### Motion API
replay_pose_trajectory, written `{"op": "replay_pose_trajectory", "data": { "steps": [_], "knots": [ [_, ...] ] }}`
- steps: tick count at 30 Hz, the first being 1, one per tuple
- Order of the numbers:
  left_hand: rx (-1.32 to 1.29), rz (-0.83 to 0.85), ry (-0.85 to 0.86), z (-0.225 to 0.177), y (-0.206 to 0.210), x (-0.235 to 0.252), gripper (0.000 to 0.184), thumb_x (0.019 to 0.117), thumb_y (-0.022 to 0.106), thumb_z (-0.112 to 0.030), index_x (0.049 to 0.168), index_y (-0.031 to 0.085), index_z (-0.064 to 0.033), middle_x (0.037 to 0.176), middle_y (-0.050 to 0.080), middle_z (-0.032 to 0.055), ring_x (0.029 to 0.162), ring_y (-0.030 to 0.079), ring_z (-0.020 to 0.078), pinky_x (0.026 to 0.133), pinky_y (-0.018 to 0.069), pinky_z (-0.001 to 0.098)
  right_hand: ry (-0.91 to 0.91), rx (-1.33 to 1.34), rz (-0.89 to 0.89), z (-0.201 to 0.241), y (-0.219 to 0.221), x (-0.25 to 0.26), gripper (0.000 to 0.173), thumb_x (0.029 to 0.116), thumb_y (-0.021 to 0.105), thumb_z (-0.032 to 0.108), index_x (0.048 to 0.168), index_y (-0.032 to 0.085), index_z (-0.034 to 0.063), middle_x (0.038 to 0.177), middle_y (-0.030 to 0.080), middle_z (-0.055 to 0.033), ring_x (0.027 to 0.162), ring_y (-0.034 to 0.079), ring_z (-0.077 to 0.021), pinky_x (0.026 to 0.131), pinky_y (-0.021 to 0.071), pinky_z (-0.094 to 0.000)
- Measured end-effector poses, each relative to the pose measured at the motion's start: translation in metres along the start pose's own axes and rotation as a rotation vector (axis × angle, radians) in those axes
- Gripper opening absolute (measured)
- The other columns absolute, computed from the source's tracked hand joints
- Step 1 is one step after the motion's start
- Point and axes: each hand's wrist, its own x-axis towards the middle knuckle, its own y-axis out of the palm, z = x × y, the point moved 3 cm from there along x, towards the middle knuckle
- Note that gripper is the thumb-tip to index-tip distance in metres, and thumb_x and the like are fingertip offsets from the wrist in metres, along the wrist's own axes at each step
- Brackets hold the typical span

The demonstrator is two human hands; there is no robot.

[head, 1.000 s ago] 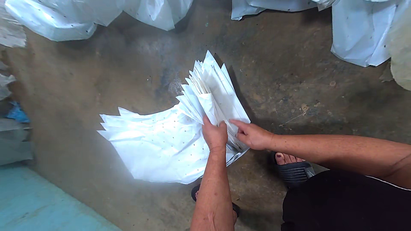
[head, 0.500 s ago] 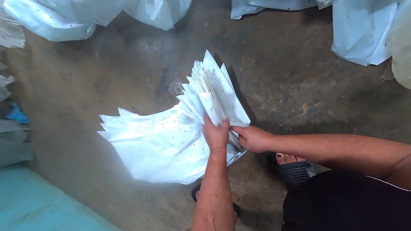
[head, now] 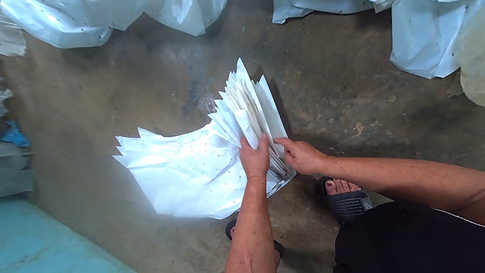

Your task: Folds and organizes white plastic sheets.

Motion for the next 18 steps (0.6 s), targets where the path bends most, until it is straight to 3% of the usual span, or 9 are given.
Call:
{"op": "replay_pose_trajectory", "data": {
  "steps": [2, 4, 6, 8, 11, 15, 18],
  "knots": [
    [-0.019, 0.022, -0.004, -0.001, 0.0, 0.0, 0.07, 0.0981, 0.064, -0.05, 0.147, 0.044, -0.0035, 0.13, 0.061, 0.0258, 0.122, 0.059, 0.0393, 0.102, 0.0447, 0.0608, 0.021, -0.073, 0.142, 0.003, 0.004, 0.003, 0.056, 0.1072, 0.042, 0.005, 0.162, 0.028, 0.0091, 0.104, 0.068, -0.0254, 0.098, 0.066, -0.0413, 0.09, 0.0499, -0.0567],
    [0.0, 0.029, -0.007, -0.001, 0.0, -0.001, 0.074, 0.095, 0.071, -0.044, 0.148, 0.042, -0.0024, 0.132, 0.059, 0.0268, 0.123, 0.058, 0.0397, 0.103, 0.0445, 0.0604, -0.003, -0.104, 0.194, 0.004, 0.006, 0.004, 0.056, 0.1074, 0.041, 0.006, 0.162, 0.028, 0.01, 0.111, 0.068, -0.0261, 0.105, 0.066, -0.0423, 0.094, 0.0485, -0.0578],
    [0.05, 0.014, -0.012, -0.003, 0.0, 0.0, 0.064, 0.0981, 0.069, -0.029, 0.149, 0.042, -0.001, 0.133, 0.059, 0.0275, 0.125, 0.057, 0.0408, 0.104, 0.0444, 0.0601, -0.011, -0.046, 0.073, 0.002, 0.002, 0.003, 0.054, 0.1063, 0.043, 0.004, 0.159, 0.035, 0.007, 0.107, 0.068, -0.0259, 0.1, 0.066, -0.0411, 0.092, 0.0495, -0.0567],
    [0.066, 0.001, -0.026, -0.002, 0.0, 0.0, 0.058, 0.1003, 0.064, -0.023, 0.15, 0.042, -0.0014, 0.134, 0.059, 0.0274, 0.125, 0.057, 0.0407, 0.103, 0.0448, 0.0599, 0.053, 0.058, -0.104, -0.003, -0.006, 0.003, 0.055, 0.1072, 0.044, 0.006, 0.16, 0.029, 0.0025, 0.103, 0.066, -0.0247, 0.093, 0.065, -0.0387, 0.088, 0.0516, -0.055],
    [0.059, 0.001, -0.038, -0.001, 0.0, 0.002, 0.058, 0.1014, 0.062, -0.023, 0.151, 0.04, -0.0025, 0.134, 0.058, 0.0275, 0.125, 0.057, 0.0407, 0.103, 0.0444, 0.0603, 0.155, 0.156, -0.183, -0.005, -0.015, 0.004, 0.057, 0.1097, 0.044, 0.012, 0.161, 0.023, 0.0001, 0.102, 0.064, -0.0237, 0.09, 0.063, -0.0363, 0.086, 0.0503, -0.0514],
    [0.031, 0.001, -0.033, 0.0, 0.001, 0.002, 0.058, 0.1007, 0.064, -0.023, 0.15, 0.041, -0.0029, 0.133, 0.059, 0.0268, 0.124, 0.058, 0.0401, 0.103, 0.0446, 0.0599, 0.102, 0.175, -0.199, -0.006, -0.007, 0.002, 0.048, 0.1083, 0.046, 0.009, 0.154, 0.037, -0.0002, 0.088, 0.061, -0.0169, 0.075, 0.059, -0.0288, 0.074, 0.0508, -0.0465],
    [0.015, 0.01, -0.006, 0.0, 0.0, 0.001, 0.064, 0.0992, 0.067, -0.035, 0.149, 0.043, -0.0024, 0.132, 0.06, 0.0259, 0.124, 0.058, 0.0391, 0.103, 0.0445, 0.0598, 0.075, 0.168, -0.135, -0.005, -0.002, 0.002, 0.039, 0.1073, 0.044, 0.004, 0.146, 0.048, -0.0005, 0.085, 0.061, -0.0159, 0.073, 0.058, -0.0275, 0.073, 0.0504, -0.0455]
  ]
}}
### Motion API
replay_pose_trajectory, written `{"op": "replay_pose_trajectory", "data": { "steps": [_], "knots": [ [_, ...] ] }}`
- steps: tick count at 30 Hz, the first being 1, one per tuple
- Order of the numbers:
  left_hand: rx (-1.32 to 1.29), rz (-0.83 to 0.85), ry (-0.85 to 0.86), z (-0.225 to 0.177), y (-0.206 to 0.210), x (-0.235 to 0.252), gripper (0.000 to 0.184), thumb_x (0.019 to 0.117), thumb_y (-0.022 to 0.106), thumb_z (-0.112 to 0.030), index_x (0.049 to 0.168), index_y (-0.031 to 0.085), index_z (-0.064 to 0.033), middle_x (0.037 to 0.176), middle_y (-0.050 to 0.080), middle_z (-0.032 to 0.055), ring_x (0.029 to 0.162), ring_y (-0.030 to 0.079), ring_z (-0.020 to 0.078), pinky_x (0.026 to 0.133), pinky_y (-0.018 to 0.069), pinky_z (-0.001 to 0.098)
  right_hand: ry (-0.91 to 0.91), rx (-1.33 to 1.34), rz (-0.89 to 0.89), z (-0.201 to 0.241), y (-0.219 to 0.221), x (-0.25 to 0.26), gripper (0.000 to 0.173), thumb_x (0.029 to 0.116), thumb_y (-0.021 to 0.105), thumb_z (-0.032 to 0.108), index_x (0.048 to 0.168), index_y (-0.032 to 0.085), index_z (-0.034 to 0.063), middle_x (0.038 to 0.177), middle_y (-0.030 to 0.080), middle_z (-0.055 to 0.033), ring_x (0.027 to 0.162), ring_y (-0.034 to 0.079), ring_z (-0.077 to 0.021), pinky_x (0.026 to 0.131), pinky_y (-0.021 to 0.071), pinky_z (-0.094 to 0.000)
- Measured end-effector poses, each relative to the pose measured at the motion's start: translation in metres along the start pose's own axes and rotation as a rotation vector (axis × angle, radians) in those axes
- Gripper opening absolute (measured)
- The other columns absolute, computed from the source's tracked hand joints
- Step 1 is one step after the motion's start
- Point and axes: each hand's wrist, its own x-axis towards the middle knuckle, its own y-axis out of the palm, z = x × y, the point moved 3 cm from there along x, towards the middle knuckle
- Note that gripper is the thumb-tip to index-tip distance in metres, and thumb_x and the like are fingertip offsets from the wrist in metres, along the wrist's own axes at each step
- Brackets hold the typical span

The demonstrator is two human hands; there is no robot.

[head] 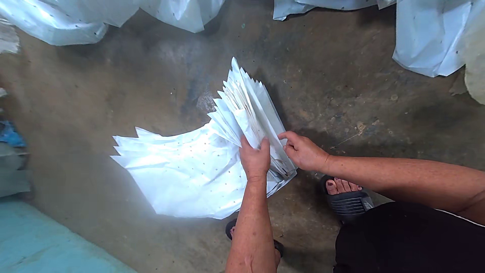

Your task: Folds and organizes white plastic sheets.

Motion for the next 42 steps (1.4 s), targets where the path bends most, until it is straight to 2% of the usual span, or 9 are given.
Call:
{"op": "replay_pose_trajectory", "data": {
  "steps": [5, 8, 13, 22, 27, 30, 34, 39, 42],
  "knots": [
    [0.009, 0.001, -0.002, -0.003, 0.002, -0.001, 0.078, 0.0891, 0.079, -0.041, 0.148, 0.043, -0.0035, 0.131, 0.058, 0.0278, 0.121, 0.058, 0.0414, 0.1, 0.0455, 0.0621, -0.04, -0.121, 0.284, 0.004, 0.008, -0.002, 0.045, 0.1084, 0.04, 0.005, 0.154, 0.043, 0.0061, 0.105, 0.066, -0.0231, 0.095, 0.063, -0.0347, 0.089, 0.0487, -0.0511],
    [0.077, -0.01, -0.006, -0.006, 0.002, -0.002, 0.063, 0.0964, 0.069, -0.023, 0.149, 0.042, -0.0011, 0.134, 0.057, 0.0287, 0.124, 0.057, 0.0421, 0.102, 0.0451, 0.0614, -0.022, -0.083, 0.147, 0.001, 0.003, -0.003, 0.053, 0.108, 0.04, 0.005, 0.16, 0.033, 0.005, 0.102, 0.066, -0.0237, 0.09, 0.062, -0.0349, 0.087, 0.0492, -0.0503],
    [0.085, -0.007, -0.026, -0.005, 0.002, -0.001, 0.063, 0.0978, 0.067, -0.022, 0.151, 0.039, -0.002, 0.134, 0.057, 0.0284, 0.124, 0.058, 0.0417, 0.102, 0.0451, 0.0608, 0.095, -0.056, 0.022, -0.001, -0.004, 0.002, 0.058, 0.1098, 0.043, 0.011, 0.163, 0.02, 0.002, 0.101, 0.065, -0.0232, 0.09, 0.063, -0.0361, 0.087, 0.0509, -0.051],
    [0.039, 0.008, -0.016, -0.003, 0.001, 0.0, 0.065, 0.0968, 0.07, -0.025, 0.15, 0.04, -0.0028, 0.133, 0.059, 0.027, 0.124, 0.058, 0.0403, 0.102, 0.0452, 0.0609, 0.273, 0.454, 0.028, -0.018, 0.005, 0.007, 0.036, 0.1098, 0.039, 0.008, 0.146, 0.045, 0.0045, 0.079, 0.049, -0.0058, 0.054, 0.042, -0.0113, 0.051, 0.0387, -0.0265],
    [0.011, 0.006, -0.018, -0.005, 0.001, -0.002, 0.082, 0.0877, 0.08, -0.043, 0.149, 0.042, -0.0045, 0.131, 0.058, 0.0276, 0.121, 0.058, 0.0414, 0.099, 0.0462, 0.0619, 0.068, 0.052, 0.331, 0.001, 0.015, -0.006, 0.051, 0.1084, 0.039, 0.006, 0.159, 0.033, 0.0095, 0.102, 0.063, -0.0192, 0.086, 0.059, -0.0264, 0.082, 0.049, -0.0435],
    [0.017, -0.009, -0.009, -0.002, 0.001, -0.001, 0.073, 0.0931, 0.076, -0.033, 0.149, 0.042, -0.002, 0.133, 0.058, 0.0279, 0.123, 0.058, 0.0407, 0.102, 0.0451, 0.0609, 0.026, -0.053, 0.325, 0.004, 0.011, -0.006, 0.056, 0.1093, 0.038, 0.007, 0.163, 0.025, 0.0104, 0.105, 0.064, -0.0231, 0.092, 0.061, -0.0327, 0.089, 0.0481, -0.048],
    [0.04, -0.009, -0.029, -0.002, 0.002, 0.0, 0.062, 0.0985, 0.068, -0.024, 0.15, 0.04, -0.0026, 0.134, 0.058, 0.0273, 0.125, 0.057, 0.0406, 0.103, 0.0447, 0.0601, 0.068, 0.017, 0.021, -0.003, -0.001, 0.001, 0.058, 0.1102, 0.042, 0.012, 0.163, 0.021, 0.0042, 0.095, 0.064, -0.0214, 0.083, 0.061, -0.0334, 0.081, 0.0511, -0.0495],
    [0.054, -0.012, -0.044, -0.005, 0.002, 0.0, 0.063, 0.098, 0.069, -0.025, 0.15, 0.041, -0.0037, 0.135, 0.057, 0.0276, 0.125, 0.057, 0.041, 0.102, 0.0449, 0.0606, 0.122, 0.144, 0.011, -0.004, -0.004, 0.004, 0.053, 0.1105, 0.043, 0.014, 0.16, 0.028, 0.0019, 0.101, 0.064, -0.0225, 0.088, 0.063, -0.0326, 0.084, 0.0515, -0.0475],
    [0.044, -0.012, -0.028, -0.004, 0.003, 0.0, 0.063, 0.0976, 0.07, -0.029, 0.148, 0.043, -0.0033, 0.134, 0.058, 0.0275, 0.123, 0.058, 0.0412, 0.101, 0.0452, 0.0613, 0.183, 0.29, 0.025, -0.01, 0.001, 0.004, 0.041, 0.111, 0.041, 0.013, 0.151, 0.041, 0.0042, 0.089, 0.057, -0.013, 0.067, 0.052, -0.0186, 0.063, 0.0462, -0.0343]
  ]
}}
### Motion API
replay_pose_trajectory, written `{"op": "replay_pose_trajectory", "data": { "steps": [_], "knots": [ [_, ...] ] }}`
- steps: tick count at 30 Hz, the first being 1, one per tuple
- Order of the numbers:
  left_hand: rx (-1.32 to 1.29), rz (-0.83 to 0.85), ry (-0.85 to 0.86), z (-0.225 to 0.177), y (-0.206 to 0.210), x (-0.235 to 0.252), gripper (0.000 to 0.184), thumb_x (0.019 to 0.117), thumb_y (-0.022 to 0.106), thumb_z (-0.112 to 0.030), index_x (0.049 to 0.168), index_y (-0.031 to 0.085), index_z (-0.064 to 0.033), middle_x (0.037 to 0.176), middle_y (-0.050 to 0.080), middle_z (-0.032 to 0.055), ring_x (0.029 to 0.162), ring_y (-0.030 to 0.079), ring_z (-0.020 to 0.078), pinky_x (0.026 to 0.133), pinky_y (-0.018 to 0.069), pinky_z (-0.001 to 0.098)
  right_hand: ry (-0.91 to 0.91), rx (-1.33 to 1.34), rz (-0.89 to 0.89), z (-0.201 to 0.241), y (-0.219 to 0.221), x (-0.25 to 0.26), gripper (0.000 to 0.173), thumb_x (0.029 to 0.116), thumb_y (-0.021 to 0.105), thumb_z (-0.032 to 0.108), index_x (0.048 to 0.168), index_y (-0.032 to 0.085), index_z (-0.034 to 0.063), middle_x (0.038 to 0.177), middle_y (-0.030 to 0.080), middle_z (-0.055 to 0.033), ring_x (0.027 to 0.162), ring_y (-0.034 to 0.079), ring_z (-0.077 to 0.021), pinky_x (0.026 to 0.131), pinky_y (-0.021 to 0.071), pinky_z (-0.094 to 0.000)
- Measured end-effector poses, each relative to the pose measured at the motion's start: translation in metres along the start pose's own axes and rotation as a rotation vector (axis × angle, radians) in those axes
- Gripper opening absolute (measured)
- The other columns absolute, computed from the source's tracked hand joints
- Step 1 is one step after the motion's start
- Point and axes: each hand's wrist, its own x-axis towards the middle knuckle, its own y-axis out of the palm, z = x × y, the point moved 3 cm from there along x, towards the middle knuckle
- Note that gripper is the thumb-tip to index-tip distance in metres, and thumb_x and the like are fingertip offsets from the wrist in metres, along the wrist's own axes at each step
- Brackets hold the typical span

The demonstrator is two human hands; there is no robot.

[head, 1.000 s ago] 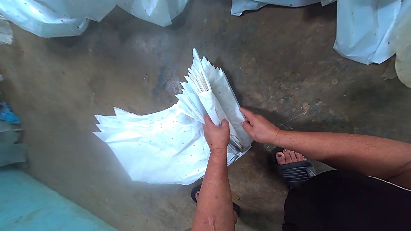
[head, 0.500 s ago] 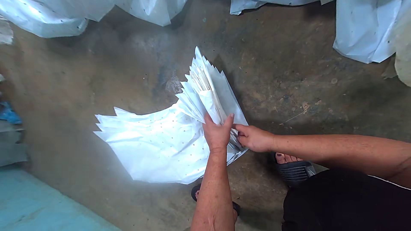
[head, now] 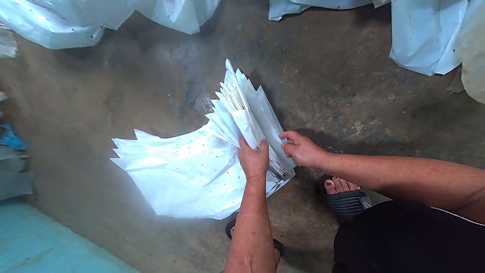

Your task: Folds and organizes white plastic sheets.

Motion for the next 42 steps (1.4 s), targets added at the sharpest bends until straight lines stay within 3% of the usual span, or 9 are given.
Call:
{"op": "replay_pose_trajectory", "data": {
  "steps": [2, 5, 8, 14, 19, 24, 28, 34, 42],
  "knots": [
    [-0.012, 0.002, 0.01, -0.001, 0.0, -0.001, 0.071, 0.0945, 0.074, -0.039, 0.148, 0.043, -0.0036, 0.132, 0.059, 0.0272, 0.122, 0.058, 0.0408, 0.101, 0.0457, 0.0611, -0.006, -0.016, 0.093, -0.001, 0.004, -0.002, 0.039, 0.1094, 0.039, 0.007, 0.148, 0.045, 0.0039, 0.084, 0.055, -0.0105, 0.062, 0.047, -0.0152, 0.057, 0.0417, -0.0316],
    [-0.009, 0.008, -0.002, -0.004, 0.0, -0.003, 0.082, 0.0864, 0.081, -0.046, 0.146, 0.044, -0.0031, 0.13, 0.058, 0.0281, 0.12, 0.058, 0.0418, 0.099, 0.0457, 0.0621, -0.088, -0.249, 0.289, 0.009, 0.009, -0.009, 0.044, 0.1085, 0.038, 0.005, 0.152, 0.043, 0.006, 0.093, 0.06, -0.0155, 0.078, 0.056, -0.0229, 0.076, 0.0477, -0.04],
    [0.027, 0.006, -0.002, -0.003, -0.001, -0.001, 0.072, 0.0931, 0.076, -0.031, 0.149, 0.041, -0.0017, 0.133, 0.058, 0.029, 0.123, 0.057, 0.0428, 0.101, 0.0449, 0.0617, -0.098, -0.319, 0.304, 0.011, 0.008, -0.009, 0.053, 0.1097, 0.036, 0.005, 0.162, 0.028, 0.0086, 0.102, 0.063, -0.0207, 0.087, 0.059, -0.0278, 0.084, 0.0478, -0.043],
    [0.001, 0.005, -0.016, 0.0, 0.001, 0.001, 0.061, 0.0976, 0.068, -0.02, 0.149, 0.041, -0.0036, 0.134, 0.058, 0.0272, 0.124, 0.058, 0.041, 0.101, 0.0458, 0.0603, 0.034, -0.013, 0.05, -0.002, 0.005, 0.005, 0.05, 0.1118, 0.037, 0.013, 0.161, 0.028, 0.0103, 0.092, 0.059, -0.0149, 0.063, 0.05, -0.0177, 0.059, 0.0442, -0.0332],
    [-0.01, 0.016, -0.013, 0.0, 0.0, 0.001, 0.061, 0.0975, 0.068, -0.02, 0.15, 0.041, -0.0036, 0.134, 0.058, 0.0274, 0.124, 0.058, 0.0406, 0.101, 0.0453, 0.0604, 0.119, 0.173, 0.001, -0.003, 0.006, 0.005, 0.042, 0.1126, 0.037, 0.015, 0.154, 0.038, 0.0067, 0.083, 0.054, -0.0088, 0.056, 0.045, -0.0122, 0.054, 0.0415, -0.0276],
    [0.007, -0.005, -0.01, -0.003, 0.001, -0.001, 0.073, 0.0905, 0.079, -0.032, 0.148, 0.043, -0.0034, 0.132, 0.057, 0.0287, 0.121, 0.058, 0.0426, 0.099, 0.046, 0.0617, 0.011, -0.136, 0.244, -0.002, 0.015, -0.002, 0.046, 0.1093, 0.038, 0.007, 0.155, 0.039, 0.0104, 0.094, 0.059, -0.0134, 0.071, 0.052, -0.0176, 0.064, 0.0443, -0.034],
    [0.067, -0.04, -0.023, -0.005, 0.004, -0.001, 0.069, 0.0901, 0.079, -0.025, 0.147, 0.046, -0.0031, 0.132, 0.057, 0.0293, 0.12, 0.058, 0.0442, 0.097, 0.047, 0.0626, -0.03, -0.404, 0.349, 0.002, 0.013, -0.003, 0.057, 0.1095, 0.037, 0.007, 0.164, 0.024, 0.0168, 0.119, 0.064, -0.026, 0.106, 0.062, -0.0367, 0.095, 0.0467, -0.0513],
    [0.068, -0.045, -0.037, -0.004, 0.005, 0.0, 0.065, 0.0919, 0.075, -0.017, 0.148, 0.045, -0.003, 0.133, 0.057, 0.0289, 0.122, 0.058, 0.0442, 0.098, 0.0473, 0.0621, -0.055, -0.142, -0.019, -0.002, 0.003, 0.003, 0.055, 0.1108, 0.041, 0.013, 0.162, 0.024, 0.0073, 0.104, 0.065, -0.0241, 0.09, 0.063, -0.0351, 0.084, 0.0517, -0.0506],
    [-0.035, -0.041, -0.01, 0.006, 0.005, 0.005, 0.068, 0.0917, 0.076, -0.02, 0.148, 0.043, -0.0024, 0.134, 0.057, 0.0281, 0.123, 0.058, 0.0416, 0.101, 0.0459, 0.0603, -0.045, -0.12, 0.109, -0.003, 0.009, 0.002, 0.038, 0.11, 0.038, 0.007, 0.146, 0.048, 0.0037, 0.09, 0.059, -0.015, 0.07, 0.054, -0.0211, 0.066, 0.047, -0.0372]
  ]
}}
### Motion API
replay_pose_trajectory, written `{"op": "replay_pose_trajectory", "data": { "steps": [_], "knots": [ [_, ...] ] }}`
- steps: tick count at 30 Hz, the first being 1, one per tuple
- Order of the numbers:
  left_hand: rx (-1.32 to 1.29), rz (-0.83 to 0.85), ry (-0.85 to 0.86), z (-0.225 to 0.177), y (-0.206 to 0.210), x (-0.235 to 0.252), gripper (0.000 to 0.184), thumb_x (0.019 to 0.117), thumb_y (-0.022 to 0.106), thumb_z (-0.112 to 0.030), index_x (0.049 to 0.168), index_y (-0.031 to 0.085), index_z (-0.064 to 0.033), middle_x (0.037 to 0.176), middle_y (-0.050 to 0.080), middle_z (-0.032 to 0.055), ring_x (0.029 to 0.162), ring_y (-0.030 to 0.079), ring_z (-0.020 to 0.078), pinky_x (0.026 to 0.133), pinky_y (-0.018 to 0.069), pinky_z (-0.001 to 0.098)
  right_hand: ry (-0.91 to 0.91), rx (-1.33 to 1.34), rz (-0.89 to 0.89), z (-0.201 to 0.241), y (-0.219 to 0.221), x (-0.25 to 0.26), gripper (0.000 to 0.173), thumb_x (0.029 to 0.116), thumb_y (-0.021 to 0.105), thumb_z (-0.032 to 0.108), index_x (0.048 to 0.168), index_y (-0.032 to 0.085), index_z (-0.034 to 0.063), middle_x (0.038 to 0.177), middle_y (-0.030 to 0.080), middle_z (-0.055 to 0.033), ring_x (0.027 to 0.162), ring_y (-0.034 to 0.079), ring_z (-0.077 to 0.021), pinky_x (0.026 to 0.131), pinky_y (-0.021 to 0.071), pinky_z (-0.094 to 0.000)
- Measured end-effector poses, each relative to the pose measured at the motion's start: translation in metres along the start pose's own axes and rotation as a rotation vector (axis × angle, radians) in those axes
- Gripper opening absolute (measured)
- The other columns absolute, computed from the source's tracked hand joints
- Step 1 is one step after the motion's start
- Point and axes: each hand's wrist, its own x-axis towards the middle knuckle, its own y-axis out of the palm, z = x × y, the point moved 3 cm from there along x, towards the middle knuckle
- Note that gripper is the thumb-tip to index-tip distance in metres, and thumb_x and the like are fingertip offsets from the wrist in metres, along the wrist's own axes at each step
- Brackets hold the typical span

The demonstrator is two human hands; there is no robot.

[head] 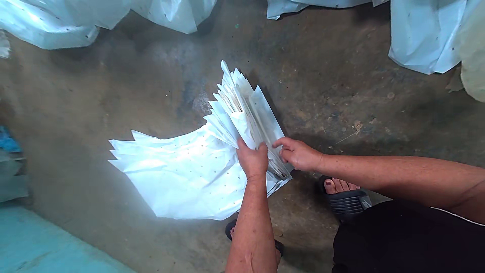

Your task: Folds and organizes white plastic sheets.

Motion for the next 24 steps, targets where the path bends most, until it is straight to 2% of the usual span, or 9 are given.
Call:
{"op": "replay_pose_trajectory", "data": {
  "steps": [4, 6, 10, 13, 16, 18, 21, 23, 24],
  "knots": [
    [-0.083, 0.022, 0.024, 0.003, -0.003, 0.0, 0.083, 0.0854, 0.084, -0.035, 0.149, 0.041, -0.0043, 0.133, 0.059, 0.0256, 0.124, 0.058, 0.0379, 0.103, 0.0454, 0.0583, -0.03, -0.211, 0.233, 0.006, 0.007, -0.004, 0.051, 0.1094, 0.035, 0.005, 0.16, 0.033, 0.0108, 0.101, 0.063, -0.0197, 0.086, 0.059, -0.0275, 0.083, 0.0479, -0.0439],
    [-0.064, 0.02, 0.017, 0.003, -0.003, 0.0, 0.079, 0.0876, 0.083, -0.032, 0.149, 0.042, -0.0035, 0.133, 0.059, 0.0262, 0.124, 0.058, 0.0385, 0.103, 0.0452, 0.0584, -0.022, -0.241, 0.25, 0.009, 0.005, -0.006, 0.053, 0.1101, 0.034, 0.005, 0.162, 0.028, 0.0121, 0.105, 0.062, -0.0205, 0.089, 0.059, -0.0283, 0.085, 0.0475, -0.0436],
    [-0.003, 0.009, -0.011, 0.002, -0.001, 0.001, 0.069, 0.0935, 0.075, -0.023, 0.15, 0.041, -0.0035, 0.135, 0.057, 0.0279, 0.125, 0.057, 0.0407, 0.103, 0.045, 0.0598, -0.022, -0.086, -0.084, 0.007, -0.009, -0.004, 0.053, 0.1101, 0.04, 0.009, 0.161, 0.027, 0.0043, 0.107, 0.065, -0.0252, 0.093, 0.064, -0.0358, 0.087, 0.0513, -0.051],
    [0.008, 0.017, -0.024, 0.001, -0.002, 0.001, 0.071, 0.0936, 0.075, -0.022, 0.152, 0.038, -0.0036, 0.136, 0.056, 0.0277, 0.126, 0.056, 0.0406, 0.104, 0.0445, 0.0595, 0.029, -0.006, -0.166, 0.01, -0.017, -0.002, 0.053, 0.1108, 0.041, 0.013, 0.161, 0.027, 0.0033, 0.108, 0.065, -0.0244, 0.093, 0.063, -0.0346, 0.086, 0.0505, -0.0486],
    [-0.018, 0.019, -0.011, 0.003, -0.001, 0.002, 0.071, 0.0933, 0.076, -0.025, 0.151, 0.04, -0.0032, 0.134, 0.058, 0.0276, 0.125, 0.057, 0.0405, 0.103, 0.0447, 0.0601, -0.014, 0.002, -0.146, 0.01, -0.012, -0.005, 0.042, 0.1104, 0.041, 0.01, 0.152, 0.041, 0.0012, 0.099, 0.064, -0.021, 0.084, 0.062, -0.0304, 0.078, 0.0517, -0.0457],
    [-0.058, 0.027, 0.007, 0.004, -0.002, 0.001, 0.075, 0.0922, 0.077, -0.034, 0.15, 0.041, -0.0033, 0.134, 0.058, 0.027, 0.124, 0.057, 0.0398, 0.103, 0.0443, 0.06, -0.053, -0.051, -0.067, 0.01, -0.005, -0.007, 0.039, 0.1096, 0.038, 0.006, 0.147, 0.047, 0.0013, 0.096, 0.063, -0.0193, 0.082, 0.062, -0.0286, 0.078, 0.0515, -0.0446],
    [-0.075, 0.052, 0.006, 0.003, -0.004, 0.001, 0.086, 0.0864, 0.082, -0.042, 0.151, 0.039, -0.0041, 0.135, 0.057, 0.0263, 0.126, 0.056, 0.0388, 0.104, 0.044, 0.0594, -0.081, -0.195, 0.14, 0.011, 0.004, -0.007, 0.047, 0.1091, 0.036, 0.004, 0.156, 0.039, 0.0064, 0.096, 0.063, -0.0196, 0.085, 0.06, -0.0294, 0.083, 0.0491, -0.0457],
    [-0.056, 0.046, -0.001, 0.004, -0.003, 0.001, 0.082, 0.088, 0.082, -0.034, 0.151, 0.039, -0.0024, 0.135, 0.057, 0.0277, 0.126, 0.056, 0.0398, 0.105, 0.0441, 0.0595, -0.073, -0.241, 0.188, 0.013, 0.005, -0.007, 0.052, 0.1096, 0.036, 0.004, 0.161, 0.031, 0.0082, 0.101, 0.063, -0.0217, 0.089, 0.06, -0.0312, 0.087, 0.0481, -0.046],
    [-0.043, 0.041, -0.004, 0.003, -0.003, 0.002, 0.077, 0.0907, 0.079, -0.028, 0.151, 0.039, -0.002, 0.135, 0.056, 0.0282, 0.126, 0.056, 0.0404, 0.104, 0.0442, 0.0596, -0.064, -0.222, 0.151, 0.014, 0.003, -0.007, 0.052, 0.1095, 0.036, 0.004, 0.161, 0.031, 0.0083, 0.103, 0.064, -0.0226, 0.091, 0.061, -0.0319, 0.088, 0.0484, -0.0461]
  ]
}}
